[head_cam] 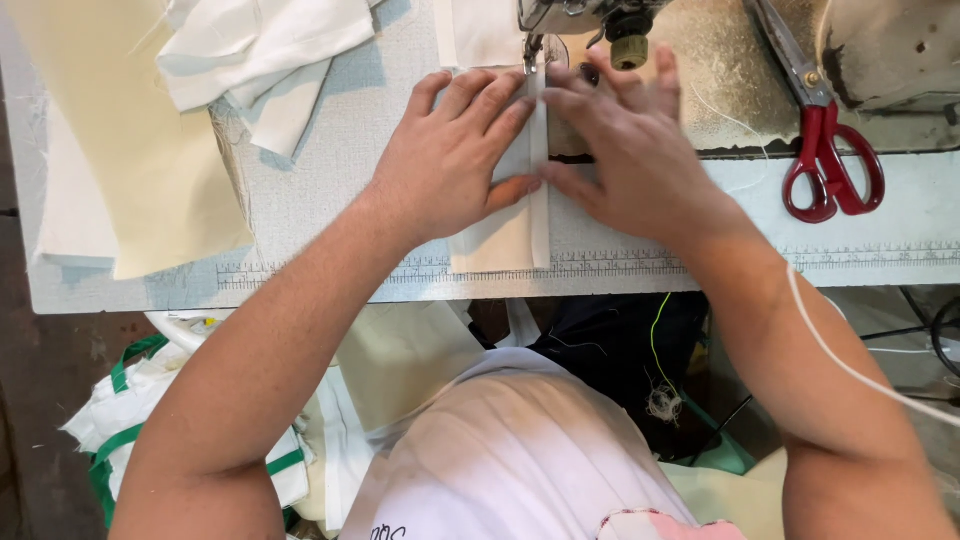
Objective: Folding and aligning small white fabric pieces on a sewing machine table for preparation.
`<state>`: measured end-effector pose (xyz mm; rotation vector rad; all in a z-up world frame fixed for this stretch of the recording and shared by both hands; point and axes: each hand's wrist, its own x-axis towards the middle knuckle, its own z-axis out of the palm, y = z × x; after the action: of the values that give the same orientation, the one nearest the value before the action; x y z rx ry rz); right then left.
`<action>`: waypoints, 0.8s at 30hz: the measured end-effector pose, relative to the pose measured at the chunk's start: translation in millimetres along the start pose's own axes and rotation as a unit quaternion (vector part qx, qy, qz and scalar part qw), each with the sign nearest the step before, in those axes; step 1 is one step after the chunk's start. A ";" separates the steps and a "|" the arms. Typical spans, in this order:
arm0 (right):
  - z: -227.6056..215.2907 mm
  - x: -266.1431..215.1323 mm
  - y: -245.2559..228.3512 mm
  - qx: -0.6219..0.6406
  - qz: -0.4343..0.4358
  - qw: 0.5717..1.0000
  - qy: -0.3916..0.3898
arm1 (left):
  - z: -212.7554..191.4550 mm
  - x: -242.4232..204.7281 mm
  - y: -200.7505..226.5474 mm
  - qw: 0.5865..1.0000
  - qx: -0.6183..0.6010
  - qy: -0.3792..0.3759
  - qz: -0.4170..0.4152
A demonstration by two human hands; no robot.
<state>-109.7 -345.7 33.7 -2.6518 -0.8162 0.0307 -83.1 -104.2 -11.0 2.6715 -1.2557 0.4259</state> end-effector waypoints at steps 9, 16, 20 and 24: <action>-18.2 -208.7 135.2 -0.035 0.461 0.847 0.261 | -0.6 3.6 -3.4 0.999 -0.017 -0.047 0.000; -46.8 -173.7 71.2 -0.014 0.278 0.912 0.300 | -10.0 6.0 0.2 0.999 0.006 -0.038 0.021; -33.3 -160.4 27.6 0.021 0.191 0.924 0.330 | -43.5 -15.1 62.9 0.983 -0.100 -0.051 -0.147; -5.6 -135.3 -7.4 0.020 0.074 0.960 0.268 | -70.5 -16.5 101.5 0.835 -0.370 -0.142 -0.381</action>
<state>-225.6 -416.0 30.0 -2.4873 -0.4275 -0.5991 -184.8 -138.2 52.7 2.2771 -0.1887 -0.4911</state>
